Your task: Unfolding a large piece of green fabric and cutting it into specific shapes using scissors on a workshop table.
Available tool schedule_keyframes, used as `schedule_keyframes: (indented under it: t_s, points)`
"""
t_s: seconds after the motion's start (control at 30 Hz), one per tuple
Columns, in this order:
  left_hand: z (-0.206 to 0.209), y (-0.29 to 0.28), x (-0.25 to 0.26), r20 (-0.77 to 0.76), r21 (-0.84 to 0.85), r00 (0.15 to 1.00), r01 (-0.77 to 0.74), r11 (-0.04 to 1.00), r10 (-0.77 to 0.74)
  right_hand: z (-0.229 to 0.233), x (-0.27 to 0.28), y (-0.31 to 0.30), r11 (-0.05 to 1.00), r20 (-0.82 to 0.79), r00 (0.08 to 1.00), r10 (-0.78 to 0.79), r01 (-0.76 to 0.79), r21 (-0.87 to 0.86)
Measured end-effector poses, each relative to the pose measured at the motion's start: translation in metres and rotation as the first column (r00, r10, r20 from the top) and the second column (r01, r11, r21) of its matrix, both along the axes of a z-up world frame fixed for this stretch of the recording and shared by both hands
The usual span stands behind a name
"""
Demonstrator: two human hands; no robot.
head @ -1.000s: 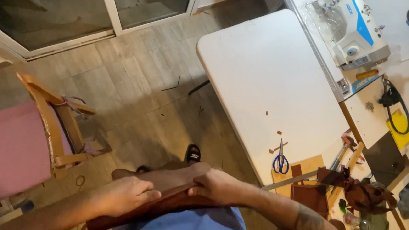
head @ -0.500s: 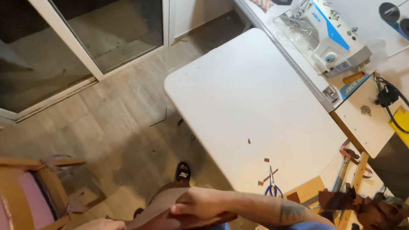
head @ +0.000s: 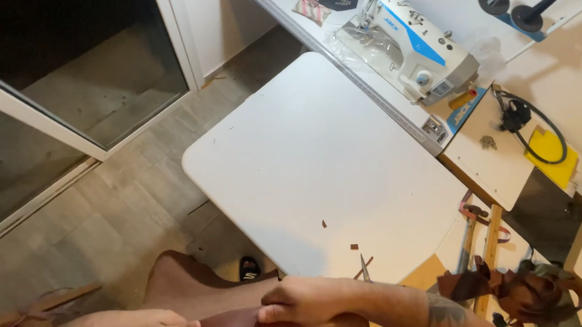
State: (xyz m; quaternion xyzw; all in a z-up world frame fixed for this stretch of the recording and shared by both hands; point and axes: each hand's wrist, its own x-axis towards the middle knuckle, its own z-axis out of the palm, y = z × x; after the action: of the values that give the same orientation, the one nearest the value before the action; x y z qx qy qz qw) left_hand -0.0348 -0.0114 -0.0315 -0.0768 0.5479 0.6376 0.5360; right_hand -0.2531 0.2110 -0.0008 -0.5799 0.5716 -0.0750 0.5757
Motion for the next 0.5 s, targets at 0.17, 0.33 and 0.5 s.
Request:
schedule_keyframes:
  t_s: [0.17,0.33,0.5]
  points:
    - [-0.007,0.011,-0.043,-0.145,-0.592,0.877,0.295,0.750,-0.459,-0.015,-0.019,-0.002,0.876,0.185,0.969,-0.166,0.058,0.479]
    - [-0.003,-0.034,-0.098,-0.026,-0.345,0.894,0.412,0.843,-0.447,0.004,-0.008,-0.004,0.985,-0.146,0.977,-0.155,0.142,-0.101]
    - [0.018,-0.072,-0.158,-0.242,-0.652,0.652,0.439,0.618,-0.718,-0.017,-0.035,-0.038,0.780,0.030,0.835,-0.550,0.500,0.377]
